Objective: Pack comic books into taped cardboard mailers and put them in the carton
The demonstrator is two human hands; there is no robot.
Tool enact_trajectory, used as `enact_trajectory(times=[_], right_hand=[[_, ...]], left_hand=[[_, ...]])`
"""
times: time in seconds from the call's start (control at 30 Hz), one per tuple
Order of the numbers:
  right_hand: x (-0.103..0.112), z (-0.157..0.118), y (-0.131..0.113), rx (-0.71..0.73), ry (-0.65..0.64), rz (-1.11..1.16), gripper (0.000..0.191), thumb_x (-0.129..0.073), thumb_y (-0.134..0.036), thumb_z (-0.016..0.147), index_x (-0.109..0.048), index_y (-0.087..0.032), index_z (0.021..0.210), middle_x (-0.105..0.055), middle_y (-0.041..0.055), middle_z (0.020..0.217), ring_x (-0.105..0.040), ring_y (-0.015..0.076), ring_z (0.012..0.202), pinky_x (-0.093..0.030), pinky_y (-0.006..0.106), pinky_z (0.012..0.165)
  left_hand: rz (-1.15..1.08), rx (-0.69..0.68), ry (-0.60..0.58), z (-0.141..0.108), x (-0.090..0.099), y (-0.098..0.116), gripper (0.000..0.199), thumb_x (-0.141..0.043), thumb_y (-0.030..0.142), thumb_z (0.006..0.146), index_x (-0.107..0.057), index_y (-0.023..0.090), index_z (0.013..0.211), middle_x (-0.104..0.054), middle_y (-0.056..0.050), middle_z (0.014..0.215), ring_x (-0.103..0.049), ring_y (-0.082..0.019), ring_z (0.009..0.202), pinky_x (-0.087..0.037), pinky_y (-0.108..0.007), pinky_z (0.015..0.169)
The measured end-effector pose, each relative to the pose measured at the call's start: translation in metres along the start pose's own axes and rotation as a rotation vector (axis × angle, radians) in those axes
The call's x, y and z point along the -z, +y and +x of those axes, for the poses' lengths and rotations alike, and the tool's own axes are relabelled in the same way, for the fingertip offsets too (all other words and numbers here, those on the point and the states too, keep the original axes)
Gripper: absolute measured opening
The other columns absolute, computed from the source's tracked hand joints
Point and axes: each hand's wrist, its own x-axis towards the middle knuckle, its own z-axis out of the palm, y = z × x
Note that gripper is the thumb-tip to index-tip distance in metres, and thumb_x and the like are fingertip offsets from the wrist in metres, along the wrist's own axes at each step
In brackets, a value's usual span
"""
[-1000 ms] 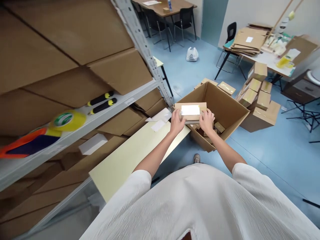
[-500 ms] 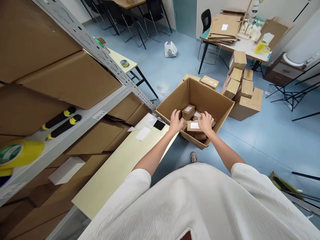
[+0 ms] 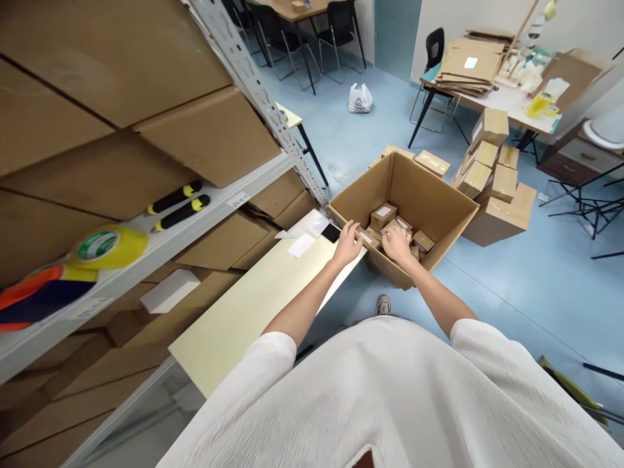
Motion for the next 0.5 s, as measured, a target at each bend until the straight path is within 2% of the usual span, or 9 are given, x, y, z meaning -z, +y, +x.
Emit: enact_trajectory(times=[0.2,0.5], right_hand=[[-0.033,-0.021,-0.059,0.121,-0.089,-0.03,0.032,-0.049,-0.028,0.103,-0.072,-0.023,0.126,-0.069,0.016,0.143,-0.054,0.0386,0.136,-0.04,0.058,0.114],[-0.101,-0.049,-0.16,0.3,-0.146,0.003,0.04,-0.05,-0.032,0.103,-0.068,-0.021,0.137,-0.067,0.0183,0.145,-0.055,0.0408,0.133,-0.041,0.059,0.112]], left_hand=[[0.038,0.061,0.034,-0.051,0.043,-0.027,0.058,-0.057,0.02,0.097,-0.053,0.019,0.155,-0.042,-0.02,0.171,-0.039,-0.037,0.162,-0.034,-0.06,0.133],[0.071,0.196,0.145,-0.153,0.129,-0.092,0.061,-0.055,0.022,0.098,-0.049,0.02,0.159,-0.046,-0.019,0.169,-0.042,-0.037,0.16,-0.035,-0.062,0.131]])
